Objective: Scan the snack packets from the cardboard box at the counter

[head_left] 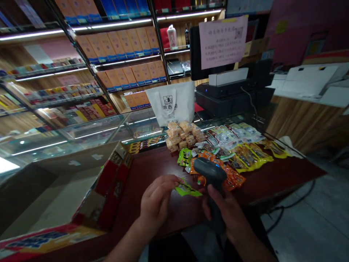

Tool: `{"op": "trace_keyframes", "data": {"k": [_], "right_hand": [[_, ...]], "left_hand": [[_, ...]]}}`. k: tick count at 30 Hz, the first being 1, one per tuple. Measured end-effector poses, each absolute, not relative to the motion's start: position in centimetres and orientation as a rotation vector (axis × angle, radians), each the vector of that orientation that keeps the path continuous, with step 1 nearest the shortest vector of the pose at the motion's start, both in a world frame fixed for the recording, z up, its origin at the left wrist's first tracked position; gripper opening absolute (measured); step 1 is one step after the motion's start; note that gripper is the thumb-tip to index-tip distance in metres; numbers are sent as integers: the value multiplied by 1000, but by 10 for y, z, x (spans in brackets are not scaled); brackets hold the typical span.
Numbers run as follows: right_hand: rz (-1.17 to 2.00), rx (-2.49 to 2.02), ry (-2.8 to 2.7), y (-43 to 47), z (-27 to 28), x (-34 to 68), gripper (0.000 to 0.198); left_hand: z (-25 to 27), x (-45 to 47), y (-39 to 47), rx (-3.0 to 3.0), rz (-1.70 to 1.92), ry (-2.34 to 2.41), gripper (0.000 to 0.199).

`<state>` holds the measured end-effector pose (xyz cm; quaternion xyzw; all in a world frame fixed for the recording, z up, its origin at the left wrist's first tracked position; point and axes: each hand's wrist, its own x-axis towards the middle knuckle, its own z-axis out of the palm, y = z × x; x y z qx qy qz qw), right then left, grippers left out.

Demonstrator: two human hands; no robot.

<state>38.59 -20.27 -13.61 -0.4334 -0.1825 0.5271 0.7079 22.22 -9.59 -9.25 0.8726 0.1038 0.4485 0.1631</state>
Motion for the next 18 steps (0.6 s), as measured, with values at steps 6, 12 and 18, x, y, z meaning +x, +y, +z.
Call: {"op": "trace_keyframes", "data": {"k": [6, 12, 18], "right_hand": [[1213, -969, -382, -209, -143, 379, 50], [1147, -968, -277, -206, -151, 378, 52], [906, -1040, -205, -201, -158, 382, 45]], "left_hand": [[-116, 239, -114, 2095, 1067, 175, 18], [-129, 247, -129, 1576, 912, 339, 8], [-142, 246, -148, 1016, 810, 701, 36]]}}
